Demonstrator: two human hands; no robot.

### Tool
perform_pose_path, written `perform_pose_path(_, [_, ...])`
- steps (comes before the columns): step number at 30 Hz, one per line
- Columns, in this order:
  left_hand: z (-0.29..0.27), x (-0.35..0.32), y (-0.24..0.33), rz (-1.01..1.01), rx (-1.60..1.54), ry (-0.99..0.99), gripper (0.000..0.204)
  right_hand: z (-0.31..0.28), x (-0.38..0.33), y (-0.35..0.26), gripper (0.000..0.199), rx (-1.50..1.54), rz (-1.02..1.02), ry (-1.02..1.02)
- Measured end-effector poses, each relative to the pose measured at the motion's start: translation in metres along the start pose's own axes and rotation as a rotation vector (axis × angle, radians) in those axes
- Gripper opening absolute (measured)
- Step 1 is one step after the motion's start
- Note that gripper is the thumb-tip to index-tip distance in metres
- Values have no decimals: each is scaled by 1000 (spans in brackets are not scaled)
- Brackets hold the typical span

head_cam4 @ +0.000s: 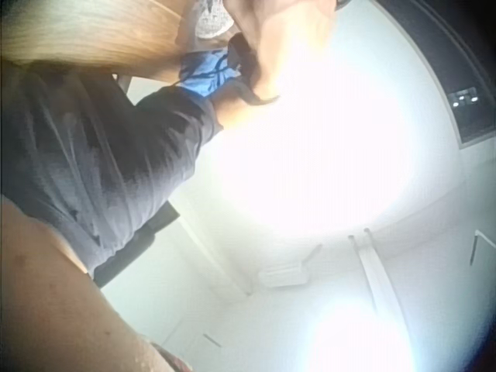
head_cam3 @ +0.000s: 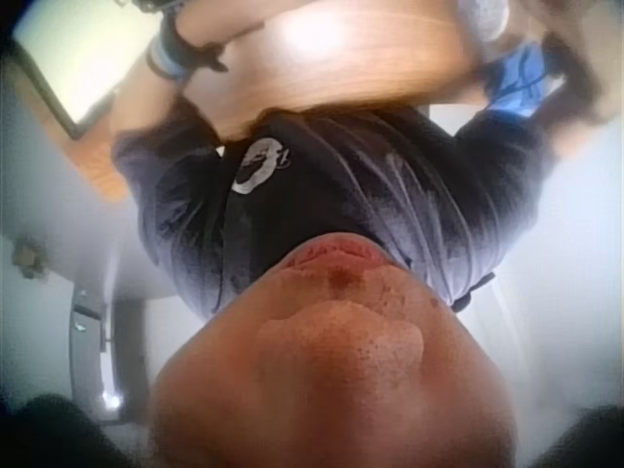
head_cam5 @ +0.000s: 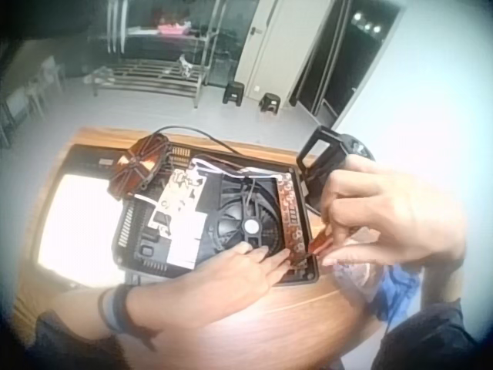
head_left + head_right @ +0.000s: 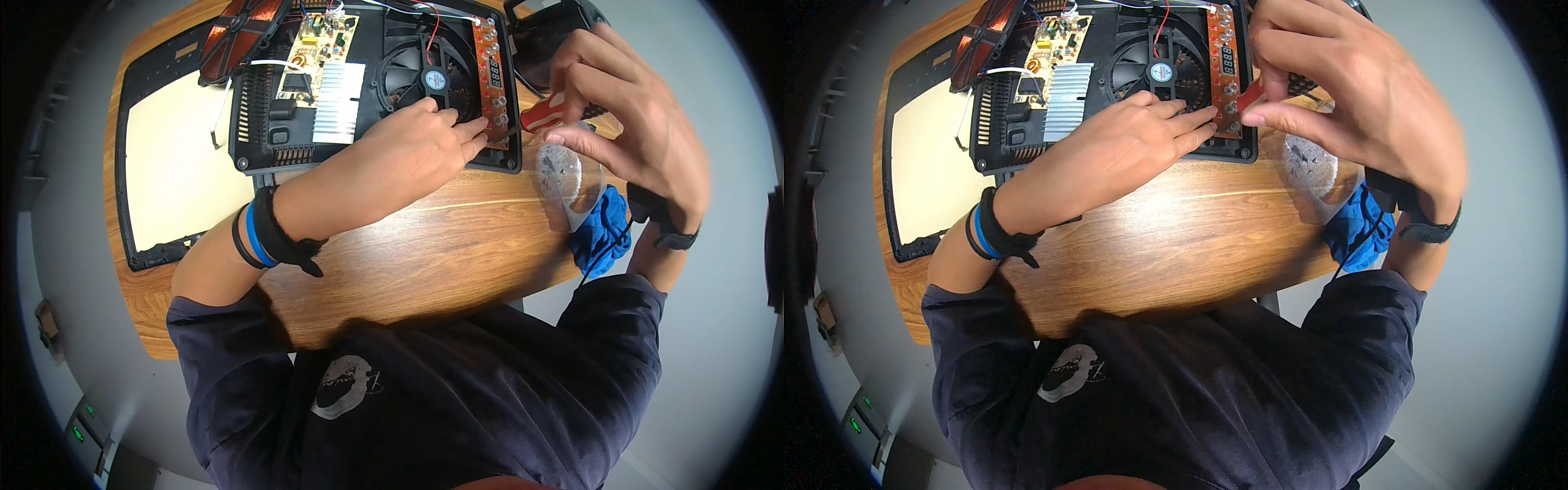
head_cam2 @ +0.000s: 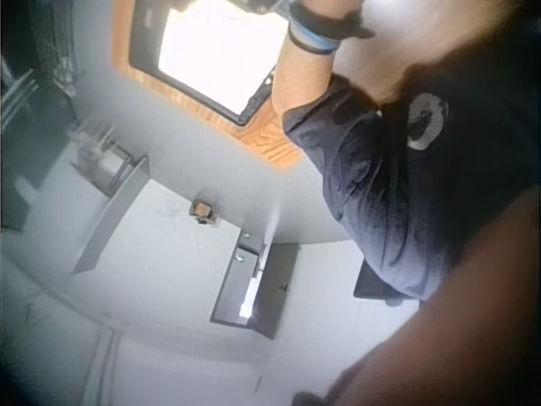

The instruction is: The person uses a screwdriver to remove screws from a disassembled electronic device on a wooden table. They lift and set aside a copper coil, a circuit board, and a cooling fan, continuing to unscrew and remove additional components.

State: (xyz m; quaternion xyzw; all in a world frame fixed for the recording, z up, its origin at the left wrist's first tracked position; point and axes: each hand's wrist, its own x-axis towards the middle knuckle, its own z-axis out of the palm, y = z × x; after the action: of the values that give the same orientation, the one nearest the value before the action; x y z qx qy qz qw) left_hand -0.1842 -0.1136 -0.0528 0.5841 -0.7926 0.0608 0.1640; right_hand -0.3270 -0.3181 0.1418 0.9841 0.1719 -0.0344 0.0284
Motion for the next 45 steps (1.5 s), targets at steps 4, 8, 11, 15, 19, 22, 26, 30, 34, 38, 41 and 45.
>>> perform_pose_path(4, [-2, 0, 0, -2, -19, 22, 63, 14, 0, -7, 40, 21, 186, 114])
perform_pose_path(8, [0, -1, 1, -1, 2, 41, 63, 20, -5, -2, 46, -126, 394, 83])
perform_pose_path(11, [5, -2, 0, -10, 32, 31, 60, 15, -9, 4, 35, -276, 524, -78])
perform_pose_path(15, [3, 0, 2, -18, 39, 32, 57, 4, -14, 13, 29, 65, 91, -7])
perform_pose_path(19, [9, 0, 1, -36, 37, 38, 56, 2, -17, 19, 35, 245, 52, -24])
perform_pose_path(22, [12, 1, 1, -37, 43, 39, 57, 14, -19, 10, 44, 201, 290, 46])
perform_pose_path(26, [13, 2, 3, -34, 89, 37, 60, 10, -22, 3, 32, -28, 447, -41])
perform_pose_path(30, [1, 3, 8, -39, 92, -11, 61, 4, -24, 13, 21, 98, 31, 32])
perform_pose_path(34, [4, 2, 7, -40, 119, 5, 61, 14, -25, 10, 24, 103, 256, 63])
perform_pose_path(38, [11, 3, 7, -44, 142, 18, 60, 14, -31, 12, 38, -113, 285, 36])
perform_pose_path(41, [6, 4, 8, -42, 123, -3, 60, 7, -33, 12, 34, 5, 38, 81])
perform_pose_path(45, [9, 2, 6, -37, 102, 24, 60, 15, -29, 0, 29, 130, 217, 124])
